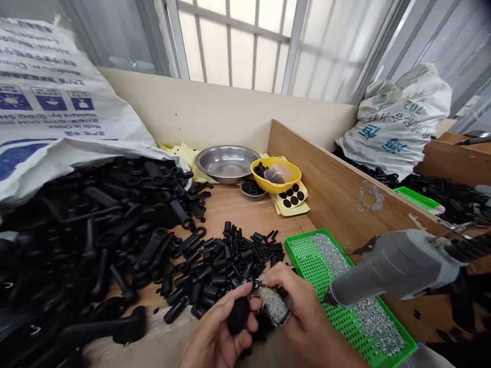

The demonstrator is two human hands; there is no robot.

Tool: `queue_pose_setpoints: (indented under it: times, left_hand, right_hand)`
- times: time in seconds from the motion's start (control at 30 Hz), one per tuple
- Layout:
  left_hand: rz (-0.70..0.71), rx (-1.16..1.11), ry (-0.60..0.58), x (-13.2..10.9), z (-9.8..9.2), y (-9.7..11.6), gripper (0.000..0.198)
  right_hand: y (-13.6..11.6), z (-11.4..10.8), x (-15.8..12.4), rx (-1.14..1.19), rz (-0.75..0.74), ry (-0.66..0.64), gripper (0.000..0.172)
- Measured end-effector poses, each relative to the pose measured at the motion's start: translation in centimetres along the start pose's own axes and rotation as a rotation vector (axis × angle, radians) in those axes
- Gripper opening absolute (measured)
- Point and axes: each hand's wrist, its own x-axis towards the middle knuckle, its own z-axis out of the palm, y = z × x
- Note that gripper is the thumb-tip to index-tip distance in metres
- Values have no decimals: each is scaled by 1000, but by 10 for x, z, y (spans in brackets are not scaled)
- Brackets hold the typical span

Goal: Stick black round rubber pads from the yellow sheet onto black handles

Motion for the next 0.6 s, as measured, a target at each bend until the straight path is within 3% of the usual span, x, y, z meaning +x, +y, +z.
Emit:
queue_pose_setpoints:
  times: [0.1, 0.3, 0.6]
  left_hand:
    - [23, -32, 50, 1, -1, -3, 33]
    - [46, -46, 93, 2, 0, -7, 40]
    - [135, 142, 134, -9, 4, -1, 45]
  right_hand:
    - [-6, 4, 3, 39, -110, 25, 25]
    - [-8, 10, 3, -13, -190, 38, 21]
    - [-10, 0, 4, -258, -476, -22, 26]
